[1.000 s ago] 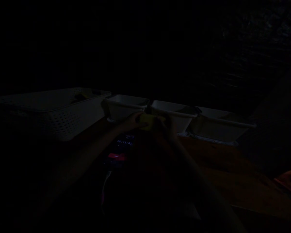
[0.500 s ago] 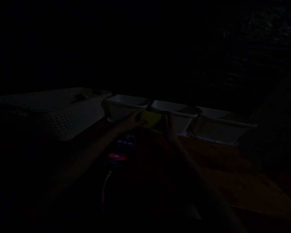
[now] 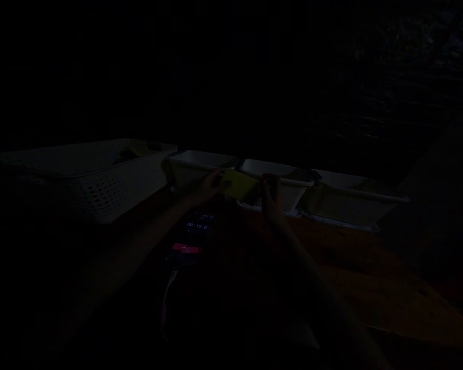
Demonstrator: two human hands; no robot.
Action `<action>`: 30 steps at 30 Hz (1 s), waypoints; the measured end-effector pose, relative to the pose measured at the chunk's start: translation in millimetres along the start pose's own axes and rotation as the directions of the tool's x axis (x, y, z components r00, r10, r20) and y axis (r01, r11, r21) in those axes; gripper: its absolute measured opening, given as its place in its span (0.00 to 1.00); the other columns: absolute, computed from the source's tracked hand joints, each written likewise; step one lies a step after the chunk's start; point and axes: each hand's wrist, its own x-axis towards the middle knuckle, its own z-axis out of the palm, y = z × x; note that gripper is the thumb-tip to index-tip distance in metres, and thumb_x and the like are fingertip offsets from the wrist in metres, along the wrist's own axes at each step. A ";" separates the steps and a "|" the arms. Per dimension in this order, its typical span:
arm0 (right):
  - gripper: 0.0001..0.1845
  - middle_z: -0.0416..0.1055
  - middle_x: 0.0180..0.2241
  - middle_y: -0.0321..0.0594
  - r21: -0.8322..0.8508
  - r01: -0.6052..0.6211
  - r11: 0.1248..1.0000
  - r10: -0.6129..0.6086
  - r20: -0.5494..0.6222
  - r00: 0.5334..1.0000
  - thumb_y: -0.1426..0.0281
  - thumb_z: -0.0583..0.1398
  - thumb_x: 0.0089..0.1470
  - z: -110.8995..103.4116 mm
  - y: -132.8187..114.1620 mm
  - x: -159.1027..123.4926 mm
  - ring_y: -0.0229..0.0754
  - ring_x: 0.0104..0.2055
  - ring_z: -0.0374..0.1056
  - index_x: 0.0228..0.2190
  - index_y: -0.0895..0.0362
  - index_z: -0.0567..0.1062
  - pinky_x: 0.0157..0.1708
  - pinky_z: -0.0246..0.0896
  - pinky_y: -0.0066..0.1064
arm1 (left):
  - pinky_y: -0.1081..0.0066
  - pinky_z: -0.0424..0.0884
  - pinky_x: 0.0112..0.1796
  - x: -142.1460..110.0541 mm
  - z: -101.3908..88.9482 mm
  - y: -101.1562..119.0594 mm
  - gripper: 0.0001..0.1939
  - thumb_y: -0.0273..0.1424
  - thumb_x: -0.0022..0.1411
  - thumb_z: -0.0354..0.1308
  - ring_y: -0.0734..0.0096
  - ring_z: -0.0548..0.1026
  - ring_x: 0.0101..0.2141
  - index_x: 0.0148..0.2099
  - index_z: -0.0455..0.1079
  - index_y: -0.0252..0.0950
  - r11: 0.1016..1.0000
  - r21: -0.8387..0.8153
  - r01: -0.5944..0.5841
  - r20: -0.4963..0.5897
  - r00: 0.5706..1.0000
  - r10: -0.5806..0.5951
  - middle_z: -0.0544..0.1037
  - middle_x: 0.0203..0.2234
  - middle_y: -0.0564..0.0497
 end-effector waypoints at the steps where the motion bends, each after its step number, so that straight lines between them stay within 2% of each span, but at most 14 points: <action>1: 0.24 0.63 0.49 0.47 -0.031 0.041 0.999 -0.041 0.002 0.999 0.53 0.47 0.58 -1.1 -2.6 0.5 0.44 0.48 0.64 0.51 0.53 0.59 0.42 0.63 0.38 | 0.65 0.71 0.41 0.3 -1.0 -0.6 0.29 0.40 0.54 0.61 0.63 0.72 0.45 0.55 0.61 0.35 0.999 0.034 -0.015 -0.018 1.000 0.016 0.72 0.47 0.43; 3: 0.30 0.62 0.52 0.49 -0.166 0.179 0.970 -0.174 0.045 0.984 0.53 0.55 0.53 -3.4 -9.0 0.6 0.47 0.52 0.61 0.53 0.55 0.59 0.48 0.60 0.42 | 0.66 0.71 0.41 -0.2 -1.4 -2.3 0.29 0.41 0.54 0.61 0.64 0.73 0.43 0.55 0.61 0.35 0.995 0.096 -0.025 -0.021 0.999 0.027 0.73 0.46 0.43; 5: 0.38 0.58 0.56 0.51 -0.340 0.325 0.882 -0.281 0.172 0.944 0.53 0.59 0.49 -4.5 -14.8 -0.9 0.52 0.57 0.56 0.56 0.56 0.57 0.54 0.54 0.46 | 0.66 0.70 0.40 -1.8 0.3 -3.6 0.28 0.42 0.54 0.60 0.64 0.73 0.42 0.55 0.61 0.35 0.989 0.148 -0.030 0.003 1.000 0.030 0.73 0.45 0.43; 8: 0.44 0.51 0.61 0.50 -0.500 0.411 0.762 -0.267 0.337 0.903 0.54 0.58 0.49 -1.5 -19.1 -5.3 0.55 0.60 0.51 0.61 0.57 0.49 0.56 0.48 0.49 | 0.65 0.70 0.40 -5.2 4.9 -2.8 0.28 0.42 0.54 0.60 0.64 0.73 0.42 0.54 0.61 0.36 0.982 0.188 -0.034 0.022 0.999 0.030 0.73 0.45 0.43; 12: 0.41 0.51 0.61 0.50 -0.627 0.389 0.675 -0.176 0.376 0.910 0.60 0.54 0.54 6.9 -17.6 -9.4 0.56 0.58 0.54 0.63 0.56 0.43 0.54 0.50 0.51 | 0.66 0.70 0.41 -9.5 9.5 3.3 0.25 0.41 0.55 0.60 0.65 0.73 0.42 0.52 0.62 0.36 0.986 0.154 -0.056 0.068 0.997 0.046 0.74 0.42 0.44; 16: 0.40 0.57 0.57 0.56 -0.624 0.351 0.699 -0.110 0.391 0.914 0.61 0.54 0.54 10.5 -13.5 -8.4 0.57 0.53 0.60 0.63 0.60 0.46 0.47 0.57 0.47 | 0.66 0.70 0.41 -11.8 9.9 10.3 0.24 0.41 0.55 0.59 0.65 0.73 0.43 0.51 0.63 0.36 0.989 0.128 -0.072 0.112 0.992 0.058 0.74 0.42 0.46; 22: 0.41 0.59 0.55 0.58 -0.619 0.352 0.702 -0.118 0.386 0.915 0.57 0.57 0.51 8.4 -8.8 -6.4 0.58 0.53 0.60 0.60 0.63 0.51 0.47 0.58 0.46 | 0.67 0.70 0.39 -10.2 8.6 13.0 0.26 0.43 0.54 0.60 0.64 0.73 0.42 0.51 0.64 0.34 0.994 0.106 -0.027 0.059 0.998 0.021 0.73 0.44 0.44; 30: 0.37 0.58 0.57 0.56 -0.634 0.335 0.697 -0.130 0.349 0.928 0.59 0.56 0.52 4.5 -11.5 -5.1 0.58 0.54 0.59 0.60 0.60 0.53 0.45 0.59 0.47 | 0.68 0.70 0.38 -6.2 7.9 8.4 0.28 0.42 0.52 0.61 0.63 0.73 0.42 0.52 0.65 0.33 0.998 0.040 0.049 -0.002 0.999 -0.049 0.72 0.46 0.42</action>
